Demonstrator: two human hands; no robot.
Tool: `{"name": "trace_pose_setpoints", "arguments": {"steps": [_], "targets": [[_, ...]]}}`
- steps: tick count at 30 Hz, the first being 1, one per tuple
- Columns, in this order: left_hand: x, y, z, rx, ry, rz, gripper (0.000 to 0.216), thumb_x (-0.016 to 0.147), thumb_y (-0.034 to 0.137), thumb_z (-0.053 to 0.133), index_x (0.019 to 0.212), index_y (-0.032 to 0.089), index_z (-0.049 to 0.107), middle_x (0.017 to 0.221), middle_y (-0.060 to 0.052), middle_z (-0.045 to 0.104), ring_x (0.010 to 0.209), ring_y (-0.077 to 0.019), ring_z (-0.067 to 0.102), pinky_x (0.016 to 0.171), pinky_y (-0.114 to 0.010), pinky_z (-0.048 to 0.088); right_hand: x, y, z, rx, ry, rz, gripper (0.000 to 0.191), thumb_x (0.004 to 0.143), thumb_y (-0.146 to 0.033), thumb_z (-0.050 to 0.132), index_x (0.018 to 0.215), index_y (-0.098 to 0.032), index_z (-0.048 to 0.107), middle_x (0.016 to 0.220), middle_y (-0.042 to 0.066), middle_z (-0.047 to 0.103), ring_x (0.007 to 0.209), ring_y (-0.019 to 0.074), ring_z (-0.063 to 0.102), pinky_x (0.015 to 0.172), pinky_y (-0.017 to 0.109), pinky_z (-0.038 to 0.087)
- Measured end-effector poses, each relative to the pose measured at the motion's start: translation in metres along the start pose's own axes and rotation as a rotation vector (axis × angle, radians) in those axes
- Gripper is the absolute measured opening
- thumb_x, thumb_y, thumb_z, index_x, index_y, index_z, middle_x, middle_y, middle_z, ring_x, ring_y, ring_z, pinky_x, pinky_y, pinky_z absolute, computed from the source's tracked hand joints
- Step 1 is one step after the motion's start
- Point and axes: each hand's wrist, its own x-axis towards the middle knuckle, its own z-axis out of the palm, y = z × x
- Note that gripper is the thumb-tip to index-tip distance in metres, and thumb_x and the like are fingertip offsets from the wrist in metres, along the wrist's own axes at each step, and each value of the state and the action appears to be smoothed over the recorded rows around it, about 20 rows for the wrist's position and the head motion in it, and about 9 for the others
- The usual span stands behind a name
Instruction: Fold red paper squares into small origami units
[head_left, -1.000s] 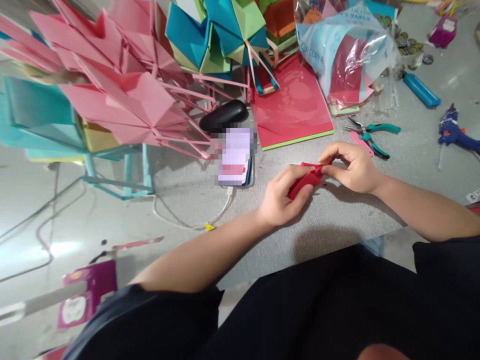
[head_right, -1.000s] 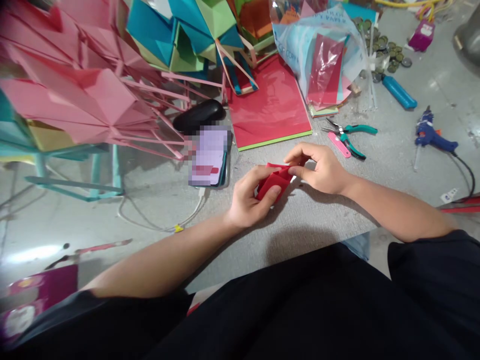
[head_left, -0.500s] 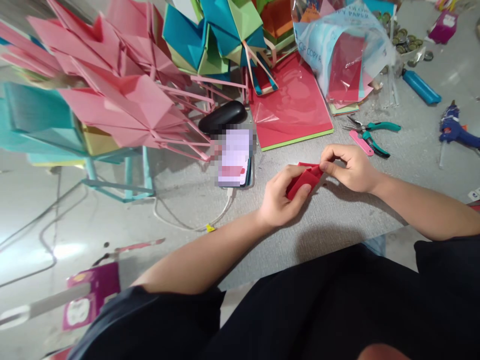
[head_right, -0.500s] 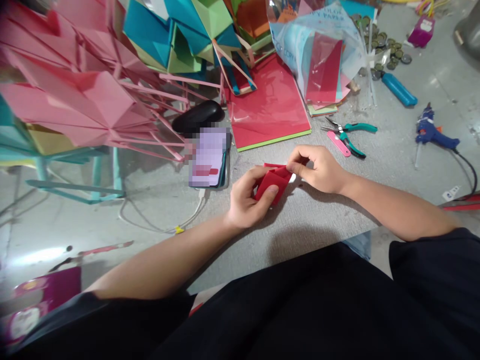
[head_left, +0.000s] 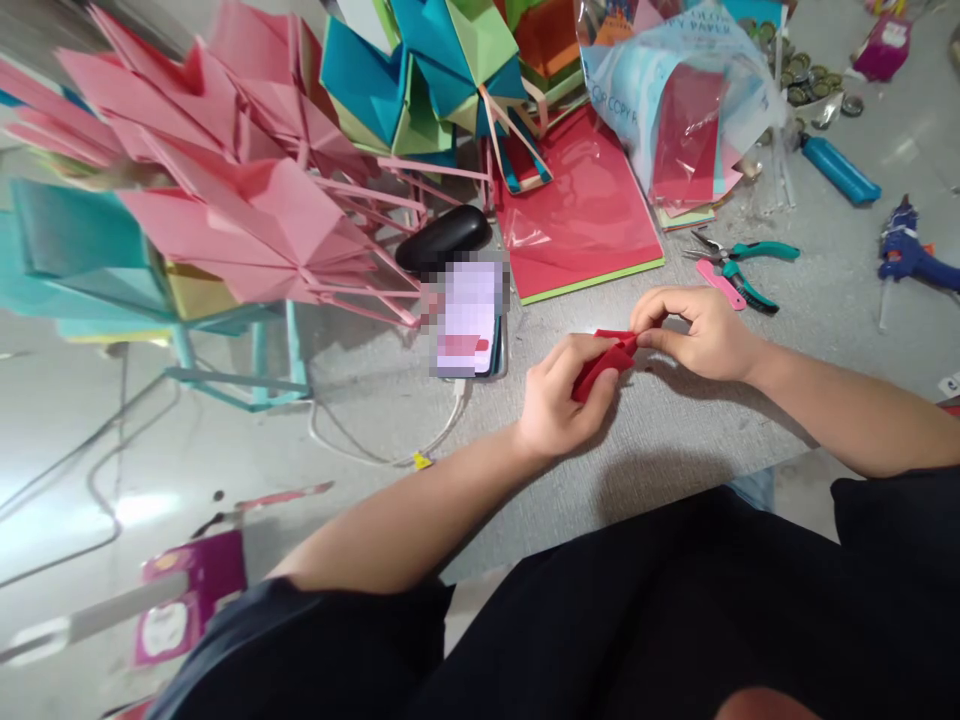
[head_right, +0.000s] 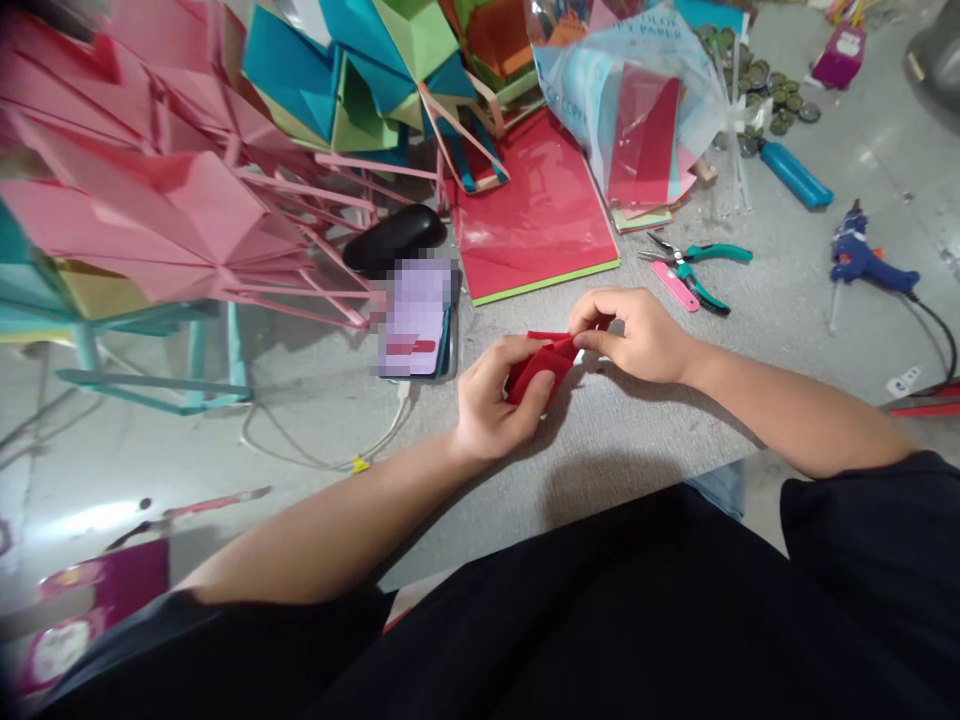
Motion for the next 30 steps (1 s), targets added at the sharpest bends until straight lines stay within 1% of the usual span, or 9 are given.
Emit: {"name": "trace_pose_setpoints", "arguments": {"steps": [2,6,8,11,15,19,22,25,30], "targets": [[-0.001,0.0,0.0,0.016,0.006,-0.003,0.02,0.109,0.015,0.068,0.128,0.021,0.071,0.112,-0.008,0.086,0.098,-0.0199,0.083,0.084,-0.033,0.07,0.0,-0.001,-0.001,0.007,0.003,0.05,0.012,0.1,-0.03,0.08,0.09,-0.023,0.078,0.096,0.006,0.084,0.086,0.0215,0.073,0.084,0.039,0.062],[-0.001,0.0,-0.001,0.035,0.012,-0.017,0.02,0.108,0.014,0.068,0.126,0.022,0.073,0.111,-0.007,0.087,0.096,-0.0198,0.083,0.083,-0.034,0.07,0.001,0.0,-0.003,0.041,-0.068,0.134,0.018,0.094,-0.036,0.088,0.091,-0.022,0.078,0.091,0.005,0.084,0.084,0.0219,0.074,0.081,0.039,0.062],[-0.001,0.0,-0.001,0.036,0.022,-0.025,0.019,0.108,0.014,0.069,0.124,0.022,0.073,0.111,-0.007,0.087,0.095,-0.0194,0.084,0.083,-0.033,0.07,0.002,0.001,-0.004,0.056,-0.086,0.145,0.018,0.091,-0.035,0.09,0.093,-0.021,0.08,0.09,0.005,0.084,0.082,0.0209,0.074,0.081,0.038,0.061],[0.0,0.001,-0.002,0.031,0.034,-0.017,0.018,0.107,0.015,0.07,0.123,0.022,0.073,0.108,-0.006,0.087,0.095,-0.0194,0.084,0.083,-0.033,0.07,0.002,0.004,-0.005,0.073,-0.083,0.182,0.012,0.09,-0.031,0.088,0.092,-0.021,0.081,0.088,0.004,0.084,0.079,0.0191,0.073,0.078,0.036,0.06],[0.0,0.001,-0.001,0.022,0.038,-0.01,0.018,0.105,0.015,0.071,0.121,0.023,0.074,0.106,-0.006,0.087,0.094,-0.02,0.084,0.082,-0.034,0.071,0.003,0.005,-0.006,0.078,-0.101,0.242,0.009,0.088,-0.028,0.089,0.088,-0.02,0.084,0.086,0.004,0.085,0.08,0.0204,0.076,0.078,0.036,0.061],[-0.001,0.0,-0.001,0.018,0.04,-0.002,0.021,0.104,0.014,0.072,0.123,0.023,0.073,0.107,-0.007,0.086,0.094,-0.0201,0.084,0.083,-0.034,0.071,0.004,0.008,-0.008,0.121,-0.121,0.217,0.007,0.087,-0.026,0.091,0.087,-0.021,0.086,0.09,0.005,0.087,0.085,0.021,0.079,0.083,0.036,0.063],[-0.001,-0.001,0.0,0.02,0.064,0.012,0.023,0.104,0.014,0.072,0.125,0.024,0.073,0.106,-0.006,0.086,0.091,-0.0196,0.083,0.081,-0.034,0.071,0.006,0.012,-0.009,0.165,-0.113,0.174,0.008,0.088,-0.028,0.09,0.09,-0.022,0.086,0.091,0.005,0.086,0.085,0.0204,0.078,0.081,0.036,0.064],[-0.001,-0.002,0.0,0.028,0.076,0.01,0.02,0.106,0.015,0.071,0.124,0.024,0.072,0.104,-0.006,0.085,0.089,-0.0191,0.081,0.079,-0.034,0.07,0.007,0.016,-0.008,0.18,-0.087,0.167,0.011,0.088,-0.031,0.091,0.09,-0.021,0.085,0.089,0.005,0.085,0.082,0.0195,0.077,0.079,0.035,0.064],[-0.002,-0.003,0.0,0.025,0.055,0.013,0.018,0.107,0.017,0.07,0.124,0.023,0.072,0.104,-0.007,0.084,0.09,-0.0191,0.081,0.079,-0.034,0.069,0.007,0.014,-0.007,0.212,-0.032,0.17,0.022,0.082,-0.028,0.095,0.086,-0.02,0.075,0.083,0.001,0.078,0.076,0.0157,0.071,0.074,0.031,0.061]]}}
